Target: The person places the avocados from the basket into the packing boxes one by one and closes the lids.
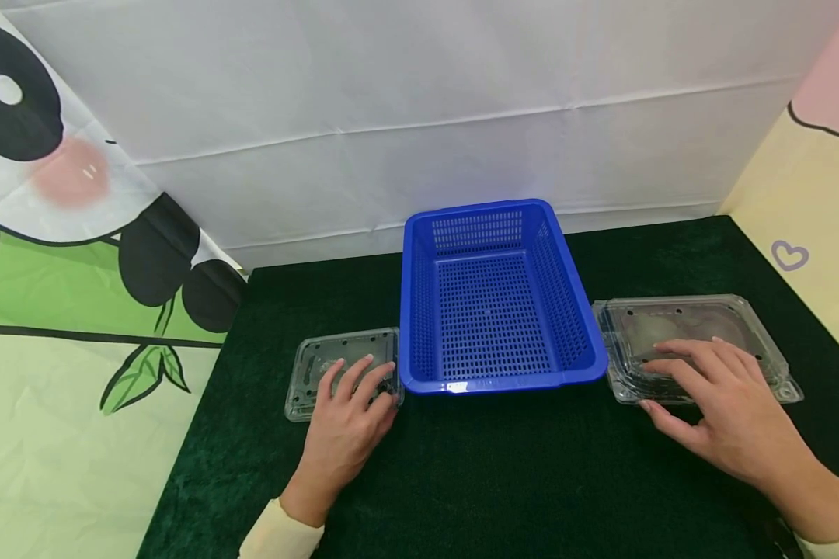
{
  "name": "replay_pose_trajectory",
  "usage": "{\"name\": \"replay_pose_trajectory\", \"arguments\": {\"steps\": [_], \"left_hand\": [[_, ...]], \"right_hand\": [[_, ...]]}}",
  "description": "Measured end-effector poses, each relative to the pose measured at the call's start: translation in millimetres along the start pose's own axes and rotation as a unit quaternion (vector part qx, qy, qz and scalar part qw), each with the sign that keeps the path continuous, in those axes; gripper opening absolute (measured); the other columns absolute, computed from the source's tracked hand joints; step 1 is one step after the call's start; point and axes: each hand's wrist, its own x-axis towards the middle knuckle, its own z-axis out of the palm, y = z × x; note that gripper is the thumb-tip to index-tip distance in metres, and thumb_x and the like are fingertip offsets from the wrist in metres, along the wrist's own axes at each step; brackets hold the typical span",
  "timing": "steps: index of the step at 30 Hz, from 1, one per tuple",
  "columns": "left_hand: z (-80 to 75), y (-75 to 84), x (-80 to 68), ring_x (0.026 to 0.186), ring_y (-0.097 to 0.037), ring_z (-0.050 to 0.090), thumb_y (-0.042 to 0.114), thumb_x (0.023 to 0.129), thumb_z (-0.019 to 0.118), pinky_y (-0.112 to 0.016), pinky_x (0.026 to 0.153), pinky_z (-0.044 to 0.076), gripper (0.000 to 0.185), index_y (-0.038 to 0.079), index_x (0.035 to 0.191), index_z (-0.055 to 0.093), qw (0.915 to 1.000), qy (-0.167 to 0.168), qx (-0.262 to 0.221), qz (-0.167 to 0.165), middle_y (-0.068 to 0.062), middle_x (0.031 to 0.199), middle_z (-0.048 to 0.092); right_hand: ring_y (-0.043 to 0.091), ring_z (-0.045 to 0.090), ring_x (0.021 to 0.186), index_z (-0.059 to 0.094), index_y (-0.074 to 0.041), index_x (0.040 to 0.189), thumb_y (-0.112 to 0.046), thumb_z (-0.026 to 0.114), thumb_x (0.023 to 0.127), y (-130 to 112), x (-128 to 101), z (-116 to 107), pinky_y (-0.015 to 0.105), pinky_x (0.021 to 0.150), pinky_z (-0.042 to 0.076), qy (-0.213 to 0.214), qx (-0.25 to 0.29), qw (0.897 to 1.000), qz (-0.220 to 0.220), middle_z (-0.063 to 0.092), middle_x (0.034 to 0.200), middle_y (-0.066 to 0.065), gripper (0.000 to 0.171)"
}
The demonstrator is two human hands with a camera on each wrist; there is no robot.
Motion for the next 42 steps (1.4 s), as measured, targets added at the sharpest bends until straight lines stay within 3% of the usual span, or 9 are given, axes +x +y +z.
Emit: {"name": "replay_pose_trajectory", "arguments": {"steps": [11, 23, 29, 42], "left_hand": [[-0.1, 1.1, 2.8, 0.144, -0.040, 0.040, 0.023, 0.091, 0.076, -0.067, 0.114, 0.030, 0.011, 0.013, 0.091, 0.073, 0.9999, -0.006, 0.016, -0.001, -0.012, 0.141, 0.059], [0.4, 3.3, 6.4, 0.150, -0.042, 0.027, 0.023, 0.084, 0.082, -0.067, 0.117, 0.023, 0.017, 0.011, 0.088, 0.070, 0.9987, -0.039, 0.029, -0.012, -0.015, 0.145, 0.055], [0.7, 3.1, 6.0, 0.150, -0.041, 0.028, 0.023, 0.087, 0.079, -0.067, 0.117, 0.023, 0.016, 0.011, 0.090, 0.070, 0.9991, -0.033, 0.015, -0.021, -0.014, 0.144, 0.056], [1.5, 2.8, 3.3, 0.150, -0.041, 0.029, 0.024, 0.088, 0.080, -0.067, 0.118, 0.022, 0.017, 0.012, 0.095, 0.070, 0.9990, -0.032, -0.003, -0.031, -0.013, 0.143, 0.057]], "right_hand": [[0.044, 0.050, 0.118, 0.072, -0.017, 0.116, -0.061, 0.056, 0.095, -0.3, 0.1, 0.8, 0.064, 0.120, 0.018, 0.012, 0.004, 1.000, -0.007, 0.060, 0.131, 0.013, 0.052], [0.044, 0.050, 0.118, 0.073, -0.016, 0.114, -0.065, 0.049, 0.098, -1.8, 1.4, -0.3, 0.064, 0.121, 0.017, 0.017, 0.008, 1.000, -0.014, 0.060, 0.130, 0.014, 0.057], [0.044, 0.049, 0.120, 0.073, -0.015, 0.113, -0.066, 0.045, 0.099, -2.2, 1.7, -0.4, 0.065, 0.120, 0.017, 0.016, 0.007, 1.000, -0.015, 0.060, 0.130, 0.014, 0.059], [0.044, 0.048, 0.122, 0.073, -0.015, 0.112, -0.062, 0.052, 0.097, -0.8, 1.4, -0.6, 0.065, 0.120, 0.017, 0.010, 0.011, 1.000, -0.013, 0.060, 0.130, 0.014, 0.054]]}}
